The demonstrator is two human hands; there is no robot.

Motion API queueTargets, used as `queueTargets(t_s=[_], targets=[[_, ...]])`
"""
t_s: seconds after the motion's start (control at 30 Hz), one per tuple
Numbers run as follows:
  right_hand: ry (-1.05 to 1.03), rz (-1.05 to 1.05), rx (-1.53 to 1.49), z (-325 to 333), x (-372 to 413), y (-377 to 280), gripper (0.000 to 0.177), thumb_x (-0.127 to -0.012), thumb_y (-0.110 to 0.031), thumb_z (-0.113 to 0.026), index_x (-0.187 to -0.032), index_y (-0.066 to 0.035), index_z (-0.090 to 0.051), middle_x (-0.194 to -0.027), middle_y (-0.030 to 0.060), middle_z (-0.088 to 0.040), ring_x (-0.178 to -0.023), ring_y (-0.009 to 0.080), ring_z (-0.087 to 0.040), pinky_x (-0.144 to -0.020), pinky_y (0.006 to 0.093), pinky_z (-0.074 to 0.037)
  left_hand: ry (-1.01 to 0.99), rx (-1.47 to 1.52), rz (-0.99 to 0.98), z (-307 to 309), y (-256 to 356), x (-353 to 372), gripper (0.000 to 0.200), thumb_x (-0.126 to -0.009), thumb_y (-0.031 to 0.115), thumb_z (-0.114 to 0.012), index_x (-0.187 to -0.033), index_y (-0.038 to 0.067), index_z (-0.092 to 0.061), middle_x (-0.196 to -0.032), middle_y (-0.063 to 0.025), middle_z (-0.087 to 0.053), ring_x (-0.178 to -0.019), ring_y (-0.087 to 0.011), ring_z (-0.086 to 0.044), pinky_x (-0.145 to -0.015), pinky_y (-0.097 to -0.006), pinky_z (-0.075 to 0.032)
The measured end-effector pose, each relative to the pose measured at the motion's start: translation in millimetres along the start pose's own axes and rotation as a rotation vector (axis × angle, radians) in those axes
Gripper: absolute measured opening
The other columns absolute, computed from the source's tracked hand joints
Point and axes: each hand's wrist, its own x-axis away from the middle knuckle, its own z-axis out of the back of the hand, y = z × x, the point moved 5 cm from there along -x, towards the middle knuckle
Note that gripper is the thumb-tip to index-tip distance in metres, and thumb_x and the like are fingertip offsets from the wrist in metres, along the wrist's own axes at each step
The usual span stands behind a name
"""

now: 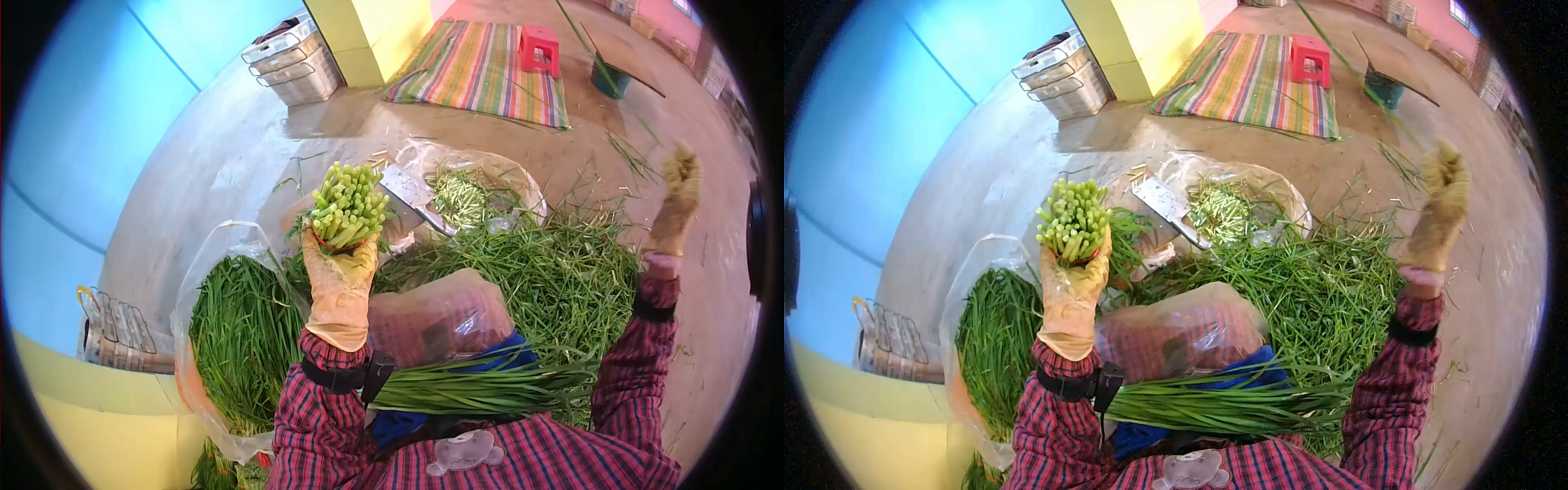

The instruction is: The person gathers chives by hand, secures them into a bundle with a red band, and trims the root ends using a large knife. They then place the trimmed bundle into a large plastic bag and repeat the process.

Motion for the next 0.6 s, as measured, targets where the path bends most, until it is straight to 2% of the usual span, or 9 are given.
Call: queueTargets(t_s=[0.07, 0.13, 0.2, 0.27, 0.3, 0.43, 0.47, 0.53, 0.6], targets=[[-0.151, -0.028, 0.05, -42, 39, -30, 0.025, -0.089, -0.005, -0.066, -0.114, -0.005, -0.064, -0.105, 0.0015, -0.062, -0.092, 0.0111, -0.057, -0.086, 0.0244, -0.047, -0.056, 0.012, 0.047, 1, 1, 1, 0.039, -0.095, 0.026, -0.052, -0.128, 0.005, -0.056, -0.132, -0.0147, -0.057, -0.121, -0.0358, -0.054, -0.1, -0.0563, -0.045], [-0.465, -0.032, -0.206, -87, 80, -53, 0.025, -0.087, -0.003, -0.067, -0.111, -0.004, -0.064, -0.103, 0.0006, -0.063, -0.09, 0.0118, -0.058, -0.083, 0.025, -0.048, -0.088, 0.015, 0.061, 3, 0, -2, 0.044, -0.095, 0.031, -0.051, -0.13, 0.004, -0.053, -0.134, -0.0159, -0.055, -0.122, -0.0368, -0.053, -0.101, -0.0566, -0.044], [-0.642, 0.232, -0.122, -124, 116, -98, 0.023, -0.085, -0.002, -0.068, -0.107, -0.006, -0.065, -0.102, 0.0019, -0.063, -0.089, 0.0127, -0.06, -0.08, 0.0282, -0.05, -0.123, 0.024, 0.078, 0, -2, -1, 0.05, -0.096, 0.037, -0.05, -0.132, 0.003, -0.051, -0.136, -0.0172, -0.053, -0.123, -0.0378, -0.052, -0.102, -0.057, -0.042], [-0.75, 0.318, -0.277, -153, 145, -136, 0.013, -0.086, -0.005, -0.068, -0.098, -0.007, -0.067, -0.099, 0.0059, -0.065, -0.09, 0.0156, -0.062, -0.079, 0.0296, -0.051, -0.11, -0.072, 0.028, -3, -5, 5, 0.05, -0.096, 0.037, -0.05, -0.132, 0.002, -0.05, -0.135, -0.0174, -0.053, -0.123, -0.0371, -0.052, -0.102, -0.0561, -0.043], [-0.75, 0.316, -0.278, -163, 150, -143, 0.013, -0.086, -0.005, -0.068, -0.098, -0.007, -0.067, -0.099, 0.0059, -0.065, -0.09, 0.0156, -0.062, -0.079, 0.0296, -0.051, -0.11, -0.073, 0.027, -3, -6, 6, 0.05, -0.096, 0.037, -0.05, -0.132, 0.002, -0.05, -0.135, -0.0174, -0.053, -0.123, -0.0371, -0.052, -0.102, -0.0561, -0.043], [-0.836, 0.723, -0.196, -193, 181, -166, 0.033, -0.073, -0.013, -0.076, -0.103, -0.025, -0.074, -0.102, 0.0019, -0.064, -0.09, 0.0242, -0.059, -0.075, 0.0363, -0.049, -0.112, -0.066, 0.063, -1, -11, 14, 0.049, -0.096, 0.036, -0.052, -0.132, 0.003, -0.05, -0.133, -0.0164, -0.055, -0.121, -0.0333, -0.054, -0.099, -0.0518, -0.049], [-0.791, 0.712, -0.218, -196, 182, -167, 0.024, -0.076, -0.016, -0.072, -0.096, -0.028, -0.072, -0.1, -0.0007, -0.066, -0.089, 0.0263, -0.063, -0.071, 0.0395, -0.05, -0.105, -0.077, 0.056, -1, -11, 15, 0.049, -0.096, 0.036, -0.052, -0.132, 0.003, -0.05, -0.133, -0.0162, -0.055, -0.121, -0.0329, -0.055, -0.098, -0.0513, -0.049], [-0.797, 0.768, -0.228, -194, 181, -166, 0.024, -0.075, -0.017, -0.072, -0.097, -0.029, -0.072, -0.101, -0.0026, -0.066, -0.089, 0.0248, -0.063, -0.069, 0.0391, -0.05, -0.155, -0.044, 0.133, 0, -10, 17, 0.049, -0.096, 0.036, -0.052, -0.132, 0.003, -0.049, -0.133, -0.0161, -0.055, -0.121, -0.0326, -0.055, -0.099, -0.0515, -0.049], [-0.772, 0.901, -0.215, -190, 185, -162, 0.027, -0.075, -0.018, -0.073, -0.098, -0.031, -0.07, -0.1, -0.0077, -0.063, -0.087, 0.0208, -0.062, -0.067, 0.0382, -0.049, -0.129, -0.088, 0.118, 3, -10, 14, 0.049, -0.096, 0.036, -0.053, -0.132, 0.003, -0.049, -0.133, -0.0165, -0.054, -0.121, -0.0329, -0.055, -0.099, -0.0523, -0.048]])
